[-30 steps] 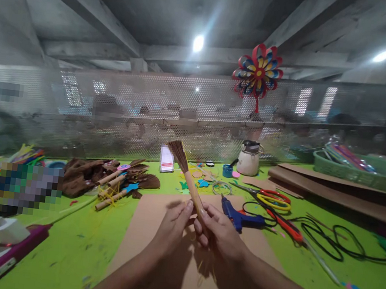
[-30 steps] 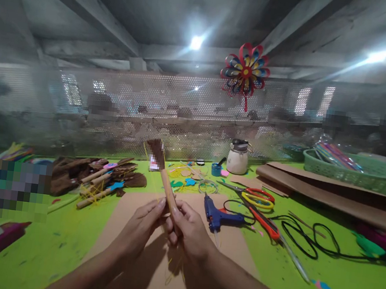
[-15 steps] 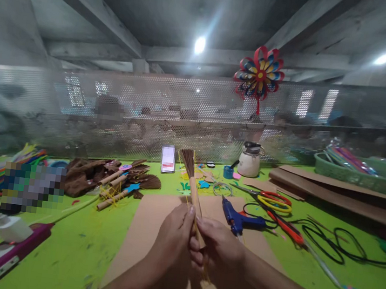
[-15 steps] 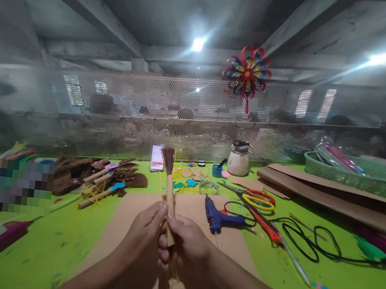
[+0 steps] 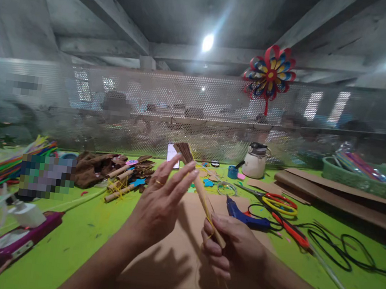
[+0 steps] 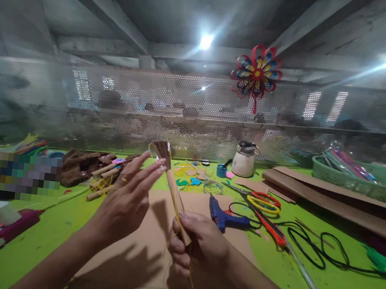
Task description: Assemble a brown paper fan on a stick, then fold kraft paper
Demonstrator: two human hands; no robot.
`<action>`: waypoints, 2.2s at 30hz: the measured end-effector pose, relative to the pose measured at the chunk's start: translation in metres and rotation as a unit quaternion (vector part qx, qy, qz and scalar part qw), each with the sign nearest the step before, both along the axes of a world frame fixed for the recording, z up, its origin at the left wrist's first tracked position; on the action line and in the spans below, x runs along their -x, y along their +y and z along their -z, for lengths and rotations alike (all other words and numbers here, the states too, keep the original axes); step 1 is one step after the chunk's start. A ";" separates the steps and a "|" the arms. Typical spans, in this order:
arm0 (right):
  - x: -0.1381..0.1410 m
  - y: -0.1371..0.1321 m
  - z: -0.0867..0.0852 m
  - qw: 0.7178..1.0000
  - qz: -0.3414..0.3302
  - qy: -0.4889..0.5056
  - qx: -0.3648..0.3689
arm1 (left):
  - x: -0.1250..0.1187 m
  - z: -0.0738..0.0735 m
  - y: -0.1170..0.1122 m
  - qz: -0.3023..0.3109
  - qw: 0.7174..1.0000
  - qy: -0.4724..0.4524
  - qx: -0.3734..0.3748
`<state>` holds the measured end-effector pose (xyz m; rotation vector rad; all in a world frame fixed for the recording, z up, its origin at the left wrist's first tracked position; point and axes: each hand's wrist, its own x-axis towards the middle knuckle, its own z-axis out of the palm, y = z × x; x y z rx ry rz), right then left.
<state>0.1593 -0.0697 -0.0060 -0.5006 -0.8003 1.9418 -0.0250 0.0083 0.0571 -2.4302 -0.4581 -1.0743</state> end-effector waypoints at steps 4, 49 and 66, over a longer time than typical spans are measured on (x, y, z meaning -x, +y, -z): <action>0.000 -0.007 0.003 0.996 -0.093 0.003 -0.001 | -0.013 -0.002 -0.003 0.001 0.993 0.104 0.047; -0.020 -0.034 -0.003 0.468 0.264 -0.701 -0.470 | -0.004 0.014 0.015 -0.060 0.835 0.360 0.412; -0.044 -0.008 0.011 0.621 0.271 -0.683 -0.272 | 0.005 0.014 0.014 -0.033 0.808 0.306 0.502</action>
